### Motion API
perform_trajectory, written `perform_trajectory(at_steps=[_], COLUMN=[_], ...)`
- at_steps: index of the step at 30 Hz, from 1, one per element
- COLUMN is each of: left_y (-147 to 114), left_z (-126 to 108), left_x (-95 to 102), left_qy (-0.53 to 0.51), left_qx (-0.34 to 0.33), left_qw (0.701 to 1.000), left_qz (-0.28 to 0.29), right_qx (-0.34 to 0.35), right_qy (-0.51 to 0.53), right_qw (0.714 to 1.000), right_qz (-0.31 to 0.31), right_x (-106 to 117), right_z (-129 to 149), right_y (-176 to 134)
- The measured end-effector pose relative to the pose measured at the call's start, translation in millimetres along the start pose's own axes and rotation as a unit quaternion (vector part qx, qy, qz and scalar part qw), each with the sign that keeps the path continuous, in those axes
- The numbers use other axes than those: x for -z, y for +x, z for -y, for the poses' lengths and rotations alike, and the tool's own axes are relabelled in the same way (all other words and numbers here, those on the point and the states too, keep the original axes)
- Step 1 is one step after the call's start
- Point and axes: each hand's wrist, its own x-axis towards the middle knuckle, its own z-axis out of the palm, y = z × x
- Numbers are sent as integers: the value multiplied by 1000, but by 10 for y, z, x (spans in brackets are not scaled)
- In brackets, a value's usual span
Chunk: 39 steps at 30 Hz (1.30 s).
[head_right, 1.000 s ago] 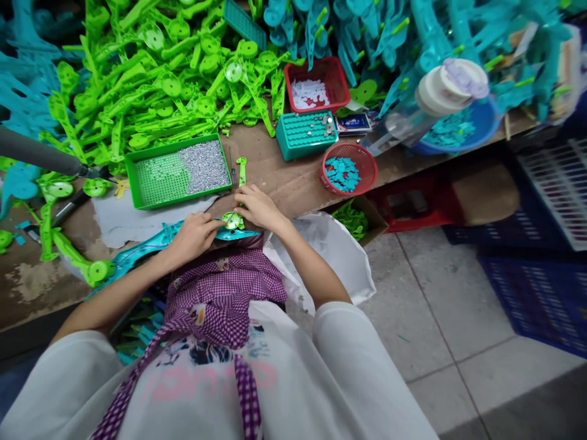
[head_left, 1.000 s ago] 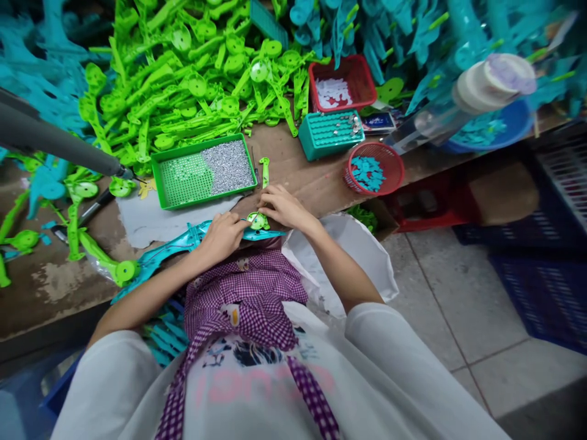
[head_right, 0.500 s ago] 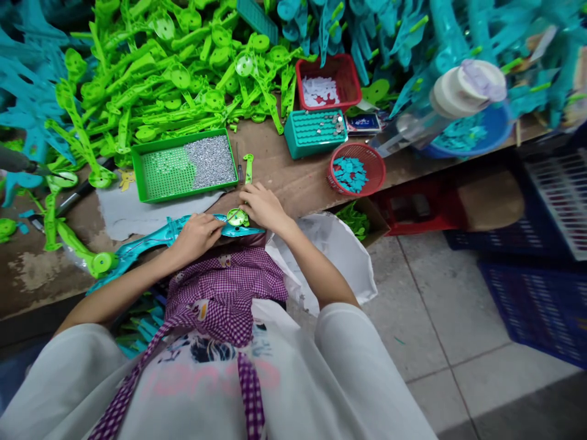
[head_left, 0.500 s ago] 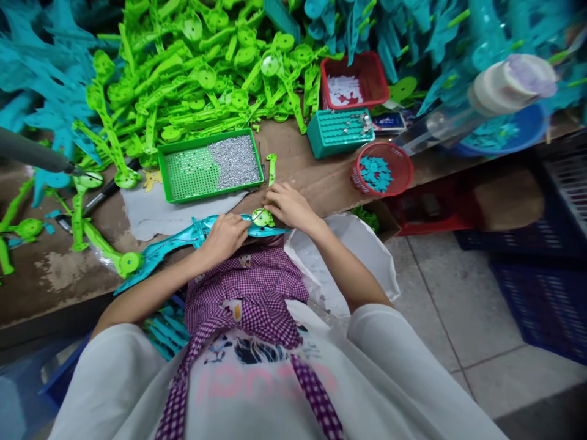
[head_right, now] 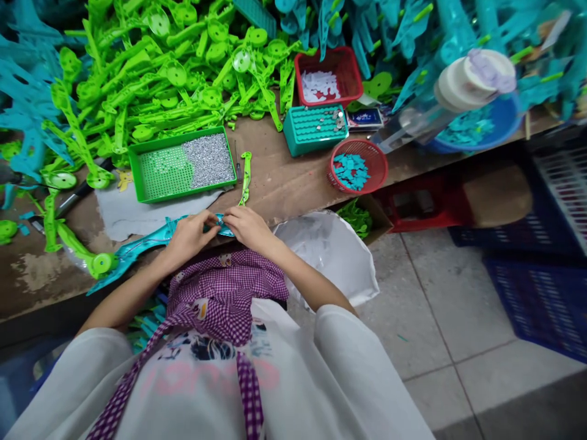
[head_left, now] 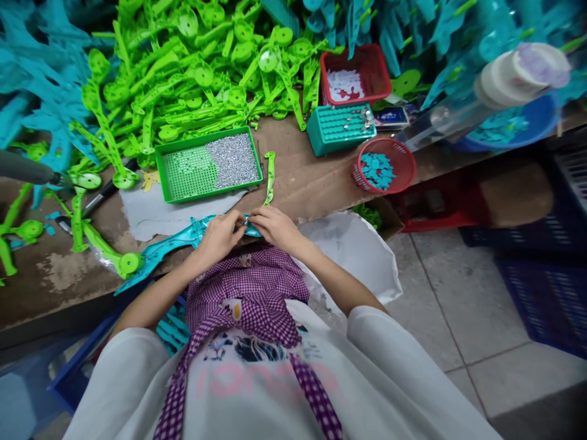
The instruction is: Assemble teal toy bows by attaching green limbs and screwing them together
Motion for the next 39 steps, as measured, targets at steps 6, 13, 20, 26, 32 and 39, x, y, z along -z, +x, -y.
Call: perform_trajectory(at_steps=[6, 13, 20, 26, 32, 39], left_y=[93, 253, 443, 407, 268, 308], left_z=[-27, -50, 20, 15, 172, 253], left_x=[86, 110, 627, 730, 392, 402], left_qy=[50, 174, 243, 137, 68, 23], left_qx=[-33, -136, -225, -196, -163, -21], left_qw=[998, 974, 942, 971, 981, 996], left_qz=[1, 57, 53, 30, 74, 85], right_qx=[14, 19, 44, 30, 21, 32], right_qy=[-67, -96, -113, -113, -112, -120], right_qw=[997, 995, 992, 993, 994, 992], right_qz=[28, 8, -18, -6, 3, 3], right_x=[53, 16, -13, -13, -9, 22], right_z=[35, 22, 3, 12, 15, 29], right_y=[2, -3, -6, -3, -7, -12])
